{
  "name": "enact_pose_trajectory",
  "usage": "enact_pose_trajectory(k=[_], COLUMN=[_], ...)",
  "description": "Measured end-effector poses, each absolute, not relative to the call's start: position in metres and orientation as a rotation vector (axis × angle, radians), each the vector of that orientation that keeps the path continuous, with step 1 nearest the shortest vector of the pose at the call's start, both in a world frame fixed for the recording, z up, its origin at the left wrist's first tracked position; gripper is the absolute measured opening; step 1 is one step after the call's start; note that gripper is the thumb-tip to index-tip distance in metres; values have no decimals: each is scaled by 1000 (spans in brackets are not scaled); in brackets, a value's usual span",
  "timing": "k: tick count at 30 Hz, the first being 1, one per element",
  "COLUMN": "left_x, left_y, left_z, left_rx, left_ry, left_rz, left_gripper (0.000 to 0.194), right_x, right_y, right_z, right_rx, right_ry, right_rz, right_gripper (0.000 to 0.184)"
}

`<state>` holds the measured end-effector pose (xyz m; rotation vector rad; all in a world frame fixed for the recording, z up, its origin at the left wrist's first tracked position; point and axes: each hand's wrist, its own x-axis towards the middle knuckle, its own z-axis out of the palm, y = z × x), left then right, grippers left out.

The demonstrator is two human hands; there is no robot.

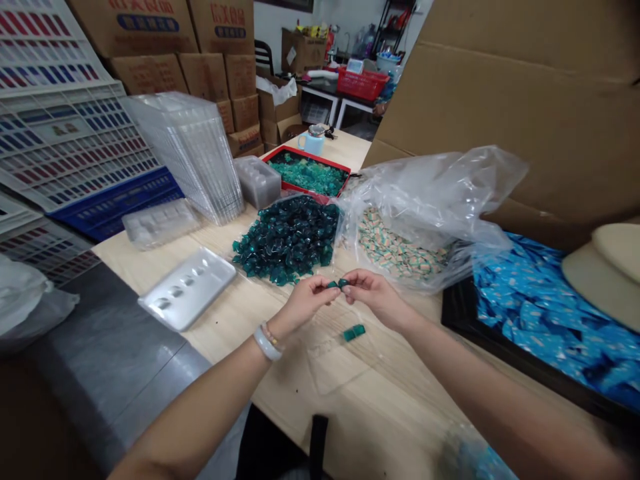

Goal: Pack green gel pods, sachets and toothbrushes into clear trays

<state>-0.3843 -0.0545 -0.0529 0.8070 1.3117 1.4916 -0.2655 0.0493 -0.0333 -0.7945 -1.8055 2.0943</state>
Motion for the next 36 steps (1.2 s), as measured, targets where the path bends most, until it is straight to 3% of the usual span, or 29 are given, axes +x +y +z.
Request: enact_pose_trajectory(k=[5,9,14,18,25,30,36], left_x=[-358,-358,-371,-356,-344,-341,-335], left_y=[-67,-71,-80,-88,-93,-94,-107], left_z=[-45,-43,-46,-43,-41,-60,-71], left_rx=[256,271,-111,159,312,194,212], left_ry=[743,706,616,755,959,988,1058], left_rz=[1529,1541,1684,1595,1454,1475,1478], left_gripper=[16,12,14,20,33,33,40], right_x=[-244,-236,-222,-221,-232,-231,-222], right_y=[34,25,10,9,1,-11,-8], right_z=[-15,-2,17,6,-25,-38,-52], right_rx=[-856,-878,-760,-966,-1206,-829,-768], right_ry=[-1390,-1356,-1361,-1500,-1660,-2168,-2418], right_rz=[2505,2531,2547,2501,2302,1800,1618], right_gripper=[16,15,17,17,20,16,9])
